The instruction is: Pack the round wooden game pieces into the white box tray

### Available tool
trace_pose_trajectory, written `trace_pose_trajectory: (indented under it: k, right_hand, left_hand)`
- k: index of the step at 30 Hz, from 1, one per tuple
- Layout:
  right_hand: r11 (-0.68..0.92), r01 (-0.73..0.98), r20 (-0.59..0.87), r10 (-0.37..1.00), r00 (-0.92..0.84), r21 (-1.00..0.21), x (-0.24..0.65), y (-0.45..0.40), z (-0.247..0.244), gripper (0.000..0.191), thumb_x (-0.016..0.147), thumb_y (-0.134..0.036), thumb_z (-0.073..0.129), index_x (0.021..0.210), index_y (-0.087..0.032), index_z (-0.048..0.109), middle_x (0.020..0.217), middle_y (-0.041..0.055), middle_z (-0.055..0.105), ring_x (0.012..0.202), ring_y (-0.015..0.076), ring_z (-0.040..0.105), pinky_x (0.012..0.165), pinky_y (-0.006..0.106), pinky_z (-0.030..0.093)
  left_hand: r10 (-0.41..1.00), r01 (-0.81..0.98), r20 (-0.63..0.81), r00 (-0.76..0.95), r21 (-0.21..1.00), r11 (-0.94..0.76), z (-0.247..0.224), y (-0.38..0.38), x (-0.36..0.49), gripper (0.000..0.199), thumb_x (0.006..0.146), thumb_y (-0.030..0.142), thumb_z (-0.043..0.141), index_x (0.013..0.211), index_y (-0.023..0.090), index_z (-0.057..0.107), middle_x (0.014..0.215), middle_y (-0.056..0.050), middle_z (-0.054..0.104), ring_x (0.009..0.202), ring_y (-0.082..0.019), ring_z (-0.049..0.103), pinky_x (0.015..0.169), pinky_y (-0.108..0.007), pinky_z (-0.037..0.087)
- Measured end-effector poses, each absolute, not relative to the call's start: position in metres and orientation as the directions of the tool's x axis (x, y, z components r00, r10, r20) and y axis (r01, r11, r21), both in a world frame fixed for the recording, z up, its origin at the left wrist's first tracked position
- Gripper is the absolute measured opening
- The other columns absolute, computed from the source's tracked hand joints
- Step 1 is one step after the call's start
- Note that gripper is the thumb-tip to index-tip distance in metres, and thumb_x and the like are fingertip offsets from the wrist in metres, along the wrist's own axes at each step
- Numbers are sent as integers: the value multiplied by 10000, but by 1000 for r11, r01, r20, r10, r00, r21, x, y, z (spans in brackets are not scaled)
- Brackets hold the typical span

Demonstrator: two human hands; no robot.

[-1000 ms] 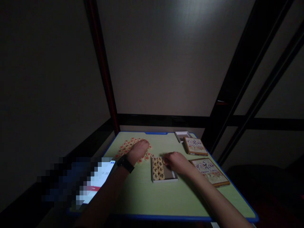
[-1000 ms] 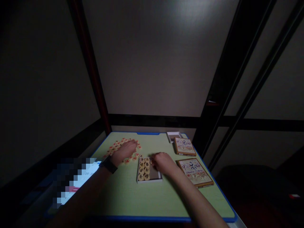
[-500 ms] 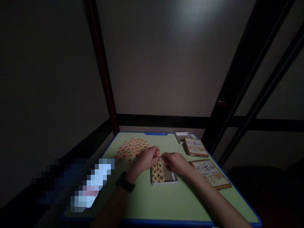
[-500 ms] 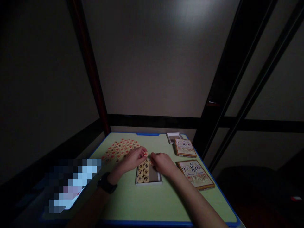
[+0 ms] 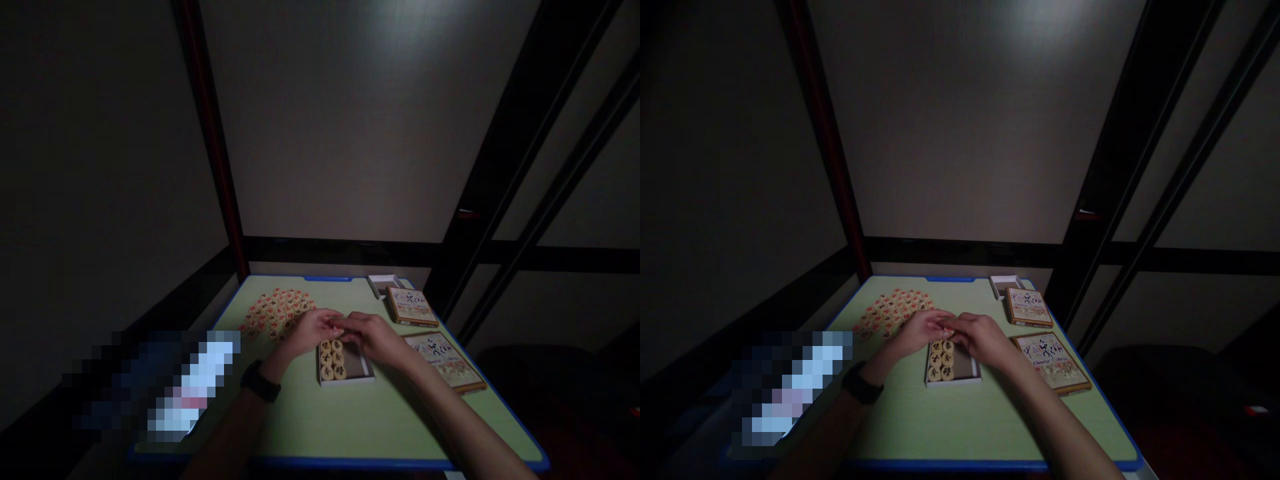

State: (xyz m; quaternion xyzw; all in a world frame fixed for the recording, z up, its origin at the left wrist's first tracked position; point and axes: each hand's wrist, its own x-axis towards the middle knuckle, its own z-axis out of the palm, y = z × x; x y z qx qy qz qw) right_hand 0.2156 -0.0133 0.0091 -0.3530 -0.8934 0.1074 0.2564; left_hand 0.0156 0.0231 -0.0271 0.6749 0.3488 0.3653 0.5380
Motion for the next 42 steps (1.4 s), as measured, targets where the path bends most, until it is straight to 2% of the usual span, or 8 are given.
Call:
trace_pose_trajectory:
  k: [4,10,14,19,23,31,35,42]
  right_hand:
    - [731,609,341,683,-647,-307,214,-14,6,280,955,-249,547,1199,-242,685,1029,78,731,901,181,670,796,250,450]
    - [616,736,248,788,-564,-281,215,-10,8,208,927,-240,561,1088,-195,684,969,76,737,878,201,675,737,256,424]
    - [533,806,176,846,-504,-257,216,-5,3,175,868,-286,630,998,-190,696,908,65,742,827,212,670,683,262,402]
    - [496,832,143,868,-476,-248,214,-2,-5,188,850,-299,637,1000,-202,694,859,52,734,806,207,657,667,260,390]
    - [484,839,142,875,-462,-248,213,-3,-6,220,843,-275,642,1045,-196,678,868,57,729,810,206,653,671,258,383]
    - [467,864,126,884,-451,-189,212,-9,2,311,826,-269,633,1131,-213,651,909,57,737,835,220,666,674,268,383]
    - [464,883,125,882,-454,-70,207,-14,7,261,830,-281,611,1080,-230,664,964,83,740,860,233,673,688,273,391]
    - [425,897,110,892,-438,125,190,-26,10,230,912,-263,468,937,-206,690,870,118,756,766,238,707,651,282,411]
  left_hand:
    - [860,102,65,506,986,-135,-28,23,13,581,653,291,837,1178,123,656,846,-61,730,813,-192,696,778,-321,556]
    - [892,223,143,428,940,-257,-23,23,12,416,776,198,698,1181,116,657,987,-100,746,890,-181,697,835,-312,562]
    - [917,507,296,269,766,-396,-17,23,7,253,870,171,538,1055,165,710,981,-65,751,889,-167,684,847,-294,549]
    - [910,766,352,218,516,-383,-16,22,0,247,869,143,520,980,212,729,985,-32,754,923,-170,673,895,-286,506]
    - [911,805,316,266,447,-391,-15,17,2,246,869,143,518,968,213,732,974,-32,758,914,-170,679,873,-267,498]
    - [911,804,253,325,434,-407,-5,8,8,269,864,114,503,973,193,736,990,-46,764,934,-177,692,894,-264,496]
    - [905,804,267,332,422,-420,-8,9,7,270,875,142,497,976,209,738,990,-40,766,938,-180,694,888,-267,501]
    - [903,817,244,355,388,-426,-16,11,8,278,879,176,490,1005,225,733,998,-40,761,951,-183,689,885,-279,503]
